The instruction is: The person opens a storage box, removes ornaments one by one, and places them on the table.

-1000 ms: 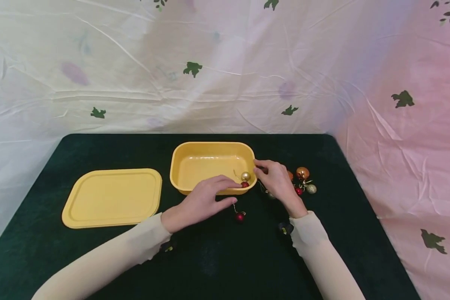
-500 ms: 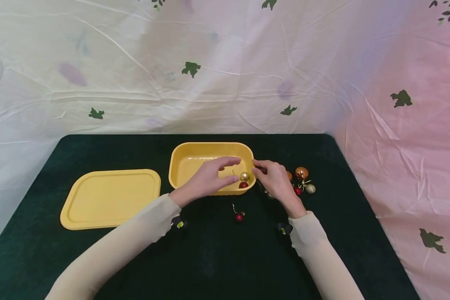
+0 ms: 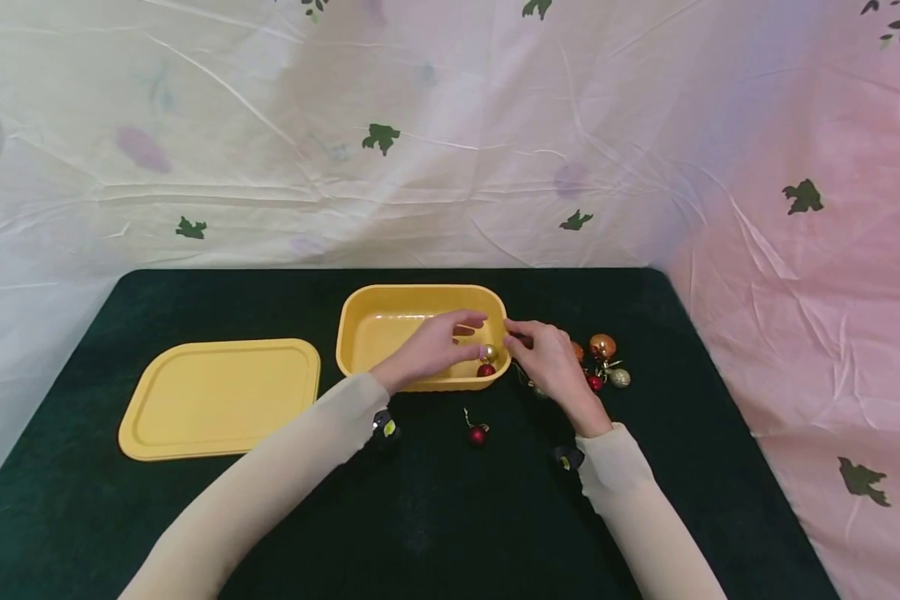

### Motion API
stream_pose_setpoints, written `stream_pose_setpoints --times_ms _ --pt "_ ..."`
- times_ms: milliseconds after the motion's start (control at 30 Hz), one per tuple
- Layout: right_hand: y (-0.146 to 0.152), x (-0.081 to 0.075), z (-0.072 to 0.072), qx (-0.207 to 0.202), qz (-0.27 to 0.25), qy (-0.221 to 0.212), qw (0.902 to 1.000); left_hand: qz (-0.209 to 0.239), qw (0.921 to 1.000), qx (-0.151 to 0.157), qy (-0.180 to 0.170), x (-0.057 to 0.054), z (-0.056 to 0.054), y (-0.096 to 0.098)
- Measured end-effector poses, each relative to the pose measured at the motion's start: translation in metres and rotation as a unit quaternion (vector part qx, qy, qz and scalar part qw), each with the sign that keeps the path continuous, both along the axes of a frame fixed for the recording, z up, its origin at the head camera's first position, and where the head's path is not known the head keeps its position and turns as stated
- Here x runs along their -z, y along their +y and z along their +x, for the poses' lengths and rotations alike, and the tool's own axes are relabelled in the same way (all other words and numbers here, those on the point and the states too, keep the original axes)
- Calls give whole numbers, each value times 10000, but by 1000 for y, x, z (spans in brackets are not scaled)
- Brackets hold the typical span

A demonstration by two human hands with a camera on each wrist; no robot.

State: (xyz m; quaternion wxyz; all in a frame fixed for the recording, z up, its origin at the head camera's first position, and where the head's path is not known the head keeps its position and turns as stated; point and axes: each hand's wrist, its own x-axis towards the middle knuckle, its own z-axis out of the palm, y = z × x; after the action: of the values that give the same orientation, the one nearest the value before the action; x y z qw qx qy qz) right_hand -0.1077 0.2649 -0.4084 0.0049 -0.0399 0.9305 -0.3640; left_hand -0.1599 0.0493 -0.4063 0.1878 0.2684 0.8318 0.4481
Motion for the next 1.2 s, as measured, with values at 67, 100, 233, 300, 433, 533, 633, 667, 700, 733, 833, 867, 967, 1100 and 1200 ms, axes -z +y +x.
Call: stream_pose_setpoints --times_ms 67,100,233,300,433,533,633,667,700,733,833,867,967,1100,1200 --pt "0 0 0 -6 0 -1 10000 -9 10000 -17 -98 2 -4 2" --pt "0 0 0 -10 -9 -6 10000 -25 9999 -16 -122 2 -6 3" --pt "0 0 0 -27 -33 15 10000 -112 9998 0 -163 5 -13 8" --pt "0 -1 0 -28 -33 29 10000 -214 9997 8 -140 7 -17 11" --pt "-1 -2 1 -11 -32 31 10000 -439 9989 8 -134 11 -20 15" --pt "-1 -2 1 -6 -42 30 10000 -614 9980 31 -117 13 -21 18" --pt "-1 -3 1 -5 -49 20 10000 -773 9970 67 -81 14 -21 22" --pt "-1 -3 1 -2 -48 10 10000 -796 9967 68 -112 14 -21 23" --pt "-1 -3 1 4 -56 -13 10000 -803 9966 70 -150 14 -21 24" --pt "-1 -3 1 7 -58 -29 10000 -806 9966 79 -173 14 -21 25" --pt "-1 -3 1 17 -72 -70 9999 -795 9966 133 -188 13 -21 27" --pt "-1 -3 1 17 -75 -80 9999 -799 9965 165 -174 13 -21 28" --pt "-1 -4 1 9 -94 -109 9999 -882 9958 244 -40 13 -20 29" --pt "-1 -5 0 -10 -99 -135 9999 -989 9946 308 67 12 -20 30" --pt "-1 -6 0 -11 -85 -117 9999 -1014 9941 341 149 13 -20 31"
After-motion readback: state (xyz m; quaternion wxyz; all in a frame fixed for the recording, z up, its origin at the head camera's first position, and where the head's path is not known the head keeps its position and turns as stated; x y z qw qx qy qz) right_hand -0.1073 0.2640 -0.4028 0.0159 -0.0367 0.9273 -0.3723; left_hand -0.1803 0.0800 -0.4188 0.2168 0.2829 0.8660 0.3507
